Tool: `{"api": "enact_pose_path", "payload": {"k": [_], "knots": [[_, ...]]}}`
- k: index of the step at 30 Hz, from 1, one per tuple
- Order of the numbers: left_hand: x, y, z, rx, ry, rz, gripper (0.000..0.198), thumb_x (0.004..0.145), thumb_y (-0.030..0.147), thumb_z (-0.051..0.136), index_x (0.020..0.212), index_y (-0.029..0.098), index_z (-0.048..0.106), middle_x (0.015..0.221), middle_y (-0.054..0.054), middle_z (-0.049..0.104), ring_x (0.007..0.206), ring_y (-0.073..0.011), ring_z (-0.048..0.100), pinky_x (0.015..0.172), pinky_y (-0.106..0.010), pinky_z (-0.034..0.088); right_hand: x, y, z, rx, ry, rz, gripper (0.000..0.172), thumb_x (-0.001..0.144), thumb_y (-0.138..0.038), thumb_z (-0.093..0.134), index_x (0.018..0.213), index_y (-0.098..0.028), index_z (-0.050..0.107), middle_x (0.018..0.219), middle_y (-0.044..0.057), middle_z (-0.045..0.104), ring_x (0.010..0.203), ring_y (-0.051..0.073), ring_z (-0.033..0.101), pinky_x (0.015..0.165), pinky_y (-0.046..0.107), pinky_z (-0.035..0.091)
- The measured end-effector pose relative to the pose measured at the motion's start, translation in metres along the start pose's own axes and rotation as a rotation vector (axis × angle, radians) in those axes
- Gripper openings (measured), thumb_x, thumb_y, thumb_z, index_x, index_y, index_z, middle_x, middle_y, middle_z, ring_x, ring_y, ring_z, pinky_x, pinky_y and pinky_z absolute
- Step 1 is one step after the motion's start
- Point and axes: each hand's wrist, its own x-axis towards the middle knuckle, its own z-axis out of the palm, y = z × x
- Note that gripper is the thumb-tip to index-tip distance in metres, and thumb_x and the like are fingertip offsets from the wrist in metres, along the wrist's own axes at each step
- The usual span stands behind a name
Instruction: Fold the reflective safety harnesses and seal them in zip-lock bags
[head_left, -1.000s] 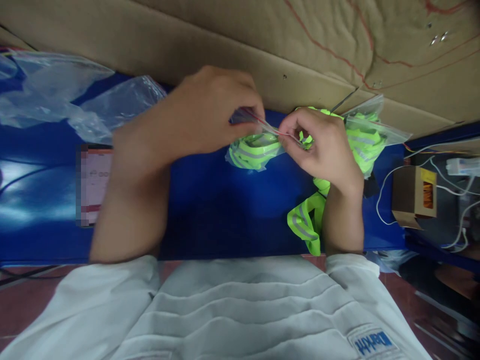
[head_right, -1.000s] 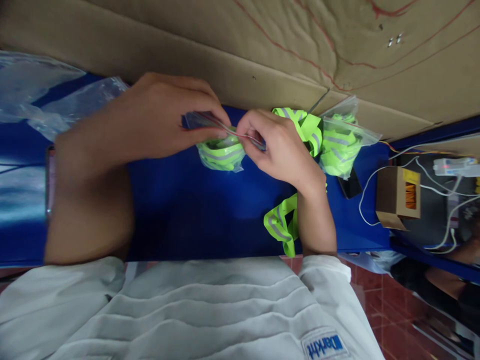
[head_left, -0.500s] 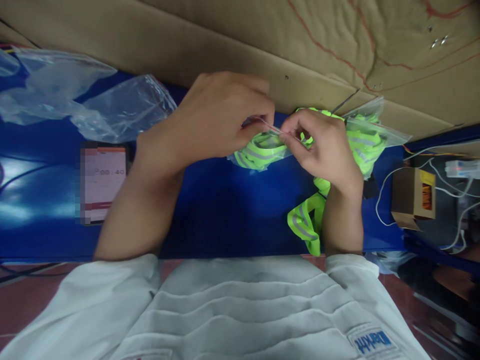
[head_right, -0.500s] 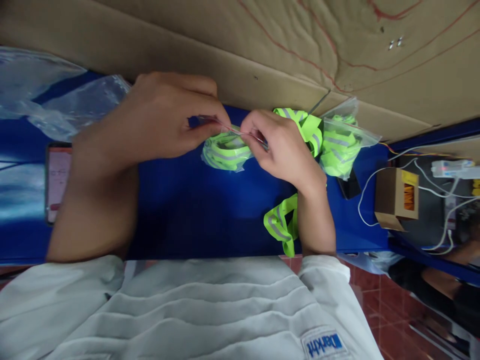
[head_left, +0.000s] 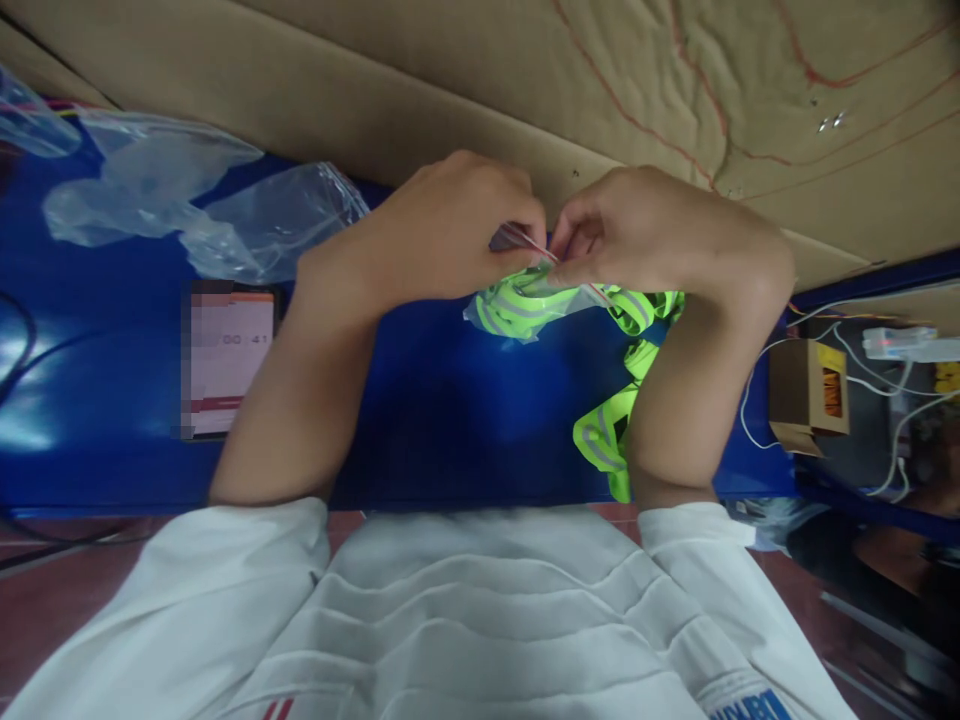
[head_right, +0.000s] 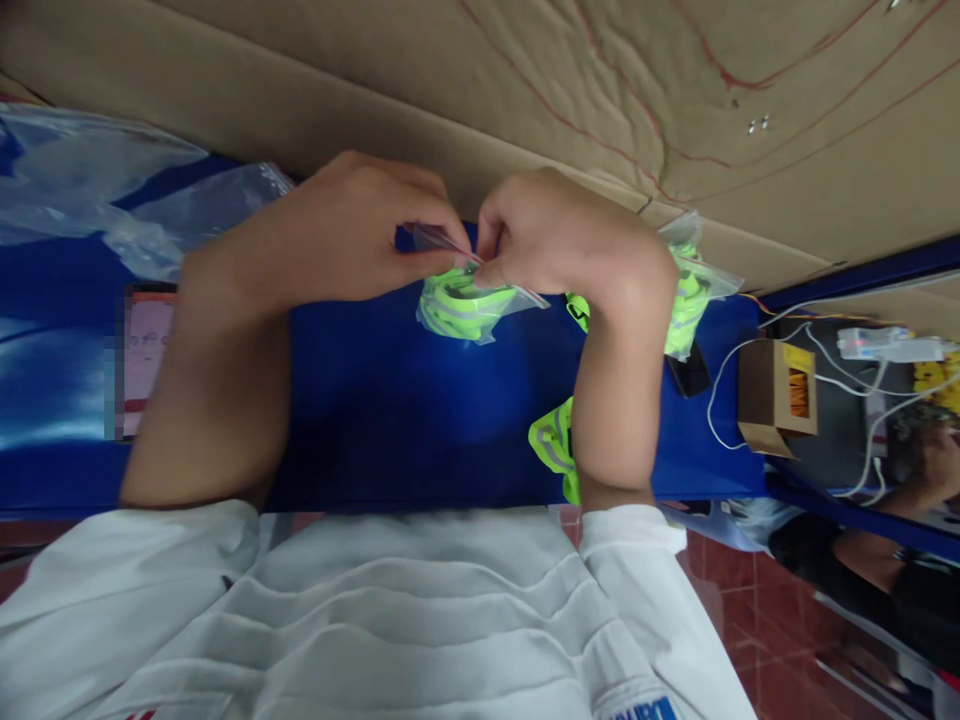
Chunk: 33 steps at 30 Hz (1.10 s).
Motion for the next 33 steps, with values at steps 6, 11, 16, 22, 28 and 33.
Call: {"api": "enact_pose_path", "payload": {"k": [6, 11, 16, 22, 28, 33], "knots": [[0.000, -0.008, -0.002, 0.053, -0.037, -0.053, 0.027, 0.096, 0.029, 0.051, 0.106, 0.025, 0.076, 0.104, -0.002, 0.073, 0.097, -0.0206, 0.066, 0.097, -0.033, 0.050, 0.005, -0.001, 0.018, 0.041, 0.139, 0.014, 0.006, 0.087, -0.028, 0.072, 0.087, -0.023, 0.075, 0.076, 0.001, 0.070, 0.069, 0.018, 0.062, 0.064, 0.032, 0.041], [-0.001, -0.011, -0.005, 0.052, -0.055, -0.061, 0.024, 0.098, 0.026, 0.054, 0.105, 0.020, 0.076, 0.103, -0.002, 0.072, 0.101, -0.0214, 0.069, 0.103, -0.034, 0.050, 0.005, 0.004, 0.030, 0.085, 0.179, -0.067, 0.015, 0.094, -0.040, 0.064, 0.092, -0.027, 0.073, 0.084, 0.001, 0.073, 0.078, 0.022, 0.065, 0.073, 0.036, 0.049], [-0.006, -0.016, -0.016, 0.005, -0.041, -0.122, 0.030, 0.102, 0.038, 0.055, 0.110, 0.017, 0.077, 0.100, 0.000, 0.072, 0.099, -0.0196, 0.069, 0.107, -0.038, 0.049, 0.006, 0.002, 0.031, 0.137, 0.157, -0.013, 0.018, 0.095, -0.047, 0.063, 0.095, -0.032, 0.072, 0.090, -0.002, 0.078, 0.086, 0.023, 0.068, 0.085, 0.036, 0.054], [-0.001, -0.016, -0.010, 0.026, 0.003, -0.078, 0.035, 0.101, 0.040, 0.050, 0.110, 0.019, 0.076, 0.106, -0.005, 0.072, 0.094, -0.0194, 0.063, 0.099, -0.034, 0.048, 0.002, 0.017, 0.035, 0.181, 0.285, -0.169, 0.009, 0.095, -0.035, 0.064, 0.091, -0.029, 0.069, 0.082, -0.003, 0.072, 0.076, 0.019, 0.065, 0.078, 0.034, 0.051], [0.000, -0.019, -0.010, -0.063, 0.022, -0.041, 0.032, 0.099, 0.042, 0.056, 0.109, 0.020, 0.078, 0.103, -0.005, 0.075, 0.092, -0.0213, 0.067, 0.087, -0.033, 0.047, -0.004, 0.020, 0.030, 0.172, 0.249, -0.136, 0.011, 0.095, -0.037, 0.062, 0.087, -0.032, 0.068, 0.083, -0.002, 0.072, 0.080, 0.023, 0.067, 0.079, 0.039, 0.053], [-0.004, -0.019, -0.012, -0.031, 0.015, -0.029, 0.027, 0.097, 0.034, 0.058, 0.103, 0.018, 0.079, 0.098, -0.004, 0.076, 0.082, -0.0170, 0.064, 0.081, -0.030, 0.045, -0.003, 0.021, 0.031, 0.175, 0.271, -0.154, 0.009, 0.095, -0.030, 0.062, 0.089, -0.028, 0.068, 0.087, 0.000, 0.072, 0.082, 0.022, 0.066, 0.078, 0.038, 0.050]]}}
